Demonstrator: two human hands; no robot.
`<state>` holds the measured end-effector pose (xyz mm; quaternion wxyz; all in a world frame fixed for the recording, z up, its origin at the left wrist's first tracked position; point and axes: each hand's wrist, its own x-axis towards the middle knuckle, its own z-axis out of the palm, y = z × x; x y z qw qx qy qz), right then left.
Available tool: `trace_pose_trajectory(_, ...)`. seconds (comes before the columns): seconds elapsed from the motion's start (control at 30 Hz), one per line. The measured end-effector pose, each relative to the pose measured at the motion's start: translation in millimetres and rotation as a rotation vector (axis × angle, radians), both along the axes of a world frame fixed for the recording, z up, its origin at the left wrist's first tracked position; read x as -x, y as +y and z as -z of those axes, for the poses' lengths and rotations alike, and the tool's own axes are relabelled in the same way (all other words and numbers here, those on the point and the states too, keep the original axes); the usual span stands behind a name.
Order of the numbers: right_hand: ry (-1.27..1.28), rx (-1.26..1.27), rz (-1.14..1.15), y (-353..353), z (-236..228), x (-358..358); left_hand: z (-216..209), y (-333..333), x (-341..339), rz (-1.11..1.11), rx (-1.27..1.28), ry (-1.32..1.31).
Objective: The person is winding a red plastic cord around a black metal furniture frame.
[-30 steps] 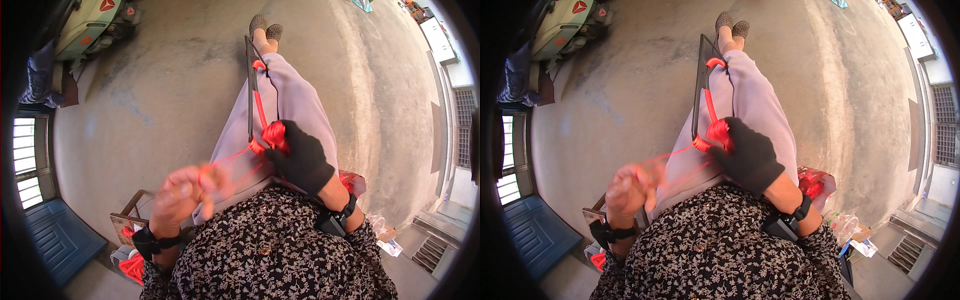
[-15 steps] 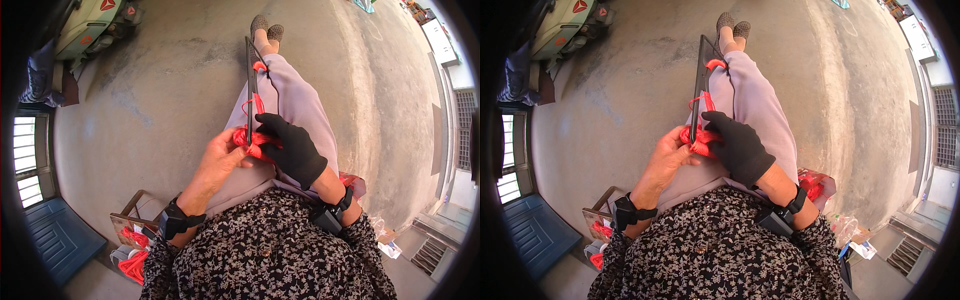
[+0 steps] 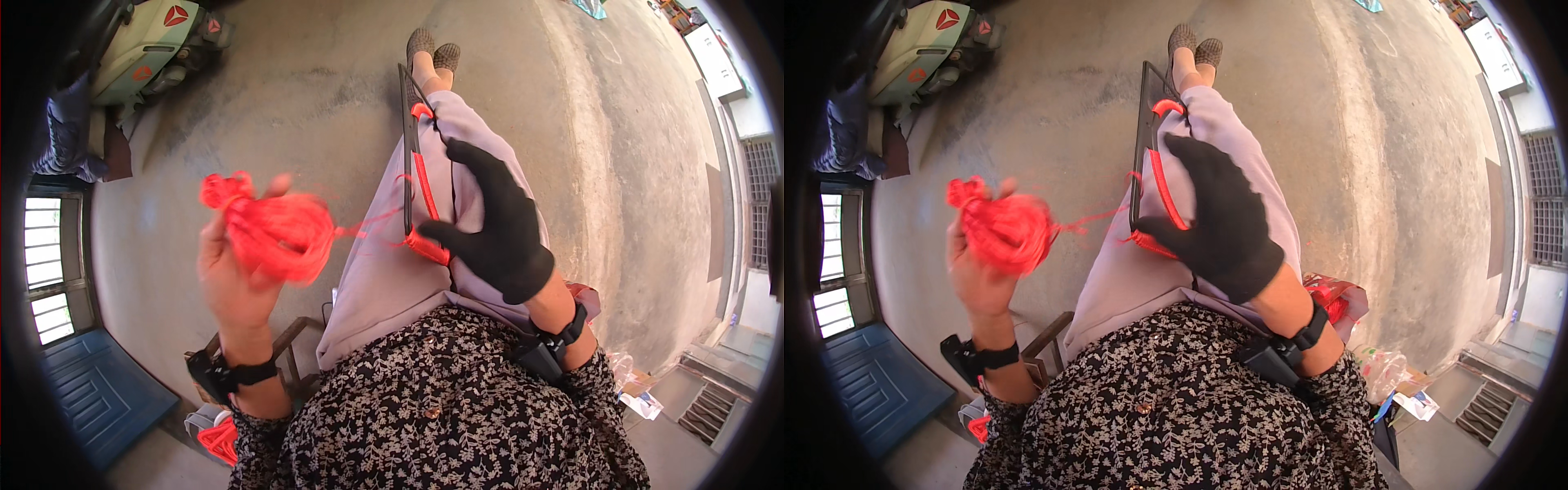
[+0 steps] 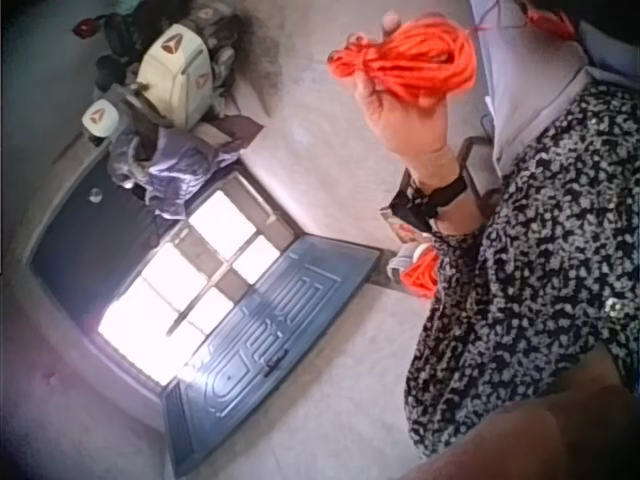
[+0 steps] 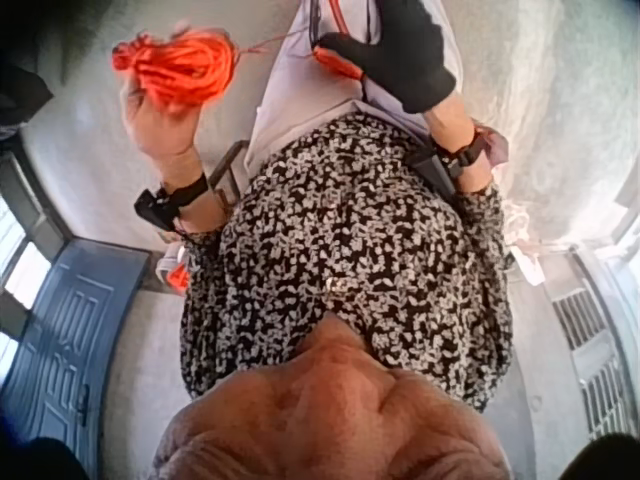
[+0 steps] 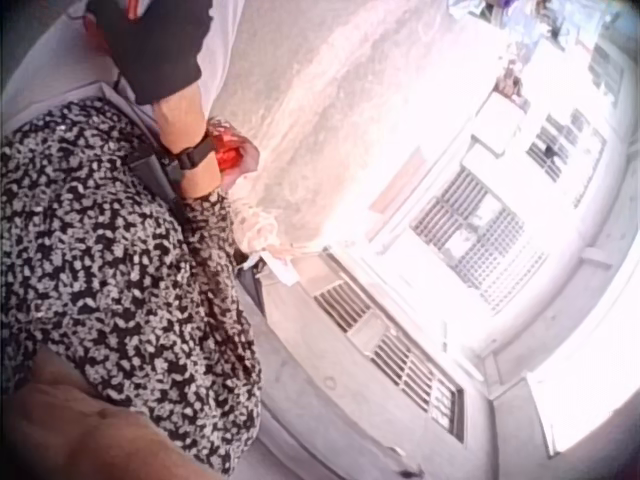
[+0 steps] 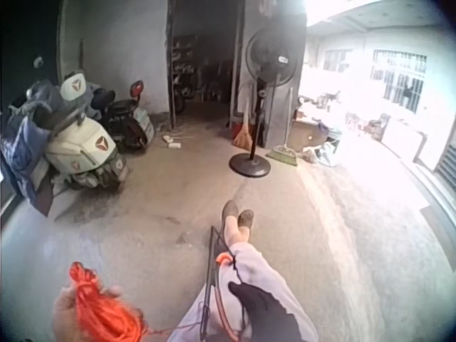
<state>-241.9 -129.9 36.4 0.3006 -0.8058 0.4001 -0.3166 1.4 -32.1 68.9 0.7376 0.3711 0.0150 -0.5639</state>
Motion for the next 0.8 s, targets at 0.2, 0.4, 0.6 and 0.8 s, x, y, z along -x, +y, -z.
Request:
trace_pose_trajectory(0.2, 0.126, 0.129, -0.508, -10, -7, -37, -56, 27, -19, 0.4, 0.625, 0.053)
trace_pose_trajectory(0.4, -0.615, -1.033, -0.479, -8, -32, 6, -29, 29, -14, 0.012, 0.159, -0.415)
trace_pose_trajectory(0.6, -0.923, -1.142, -0.41, 25, -21, 26, 41, -3, 34, 0.635, -0.173, -0.769)
trace_pose_trajectory(0.8, -0.78, -1.307, -0.187, 42, -44, 30, 64, -13, 83, 0.51, -0.246, -1.325)
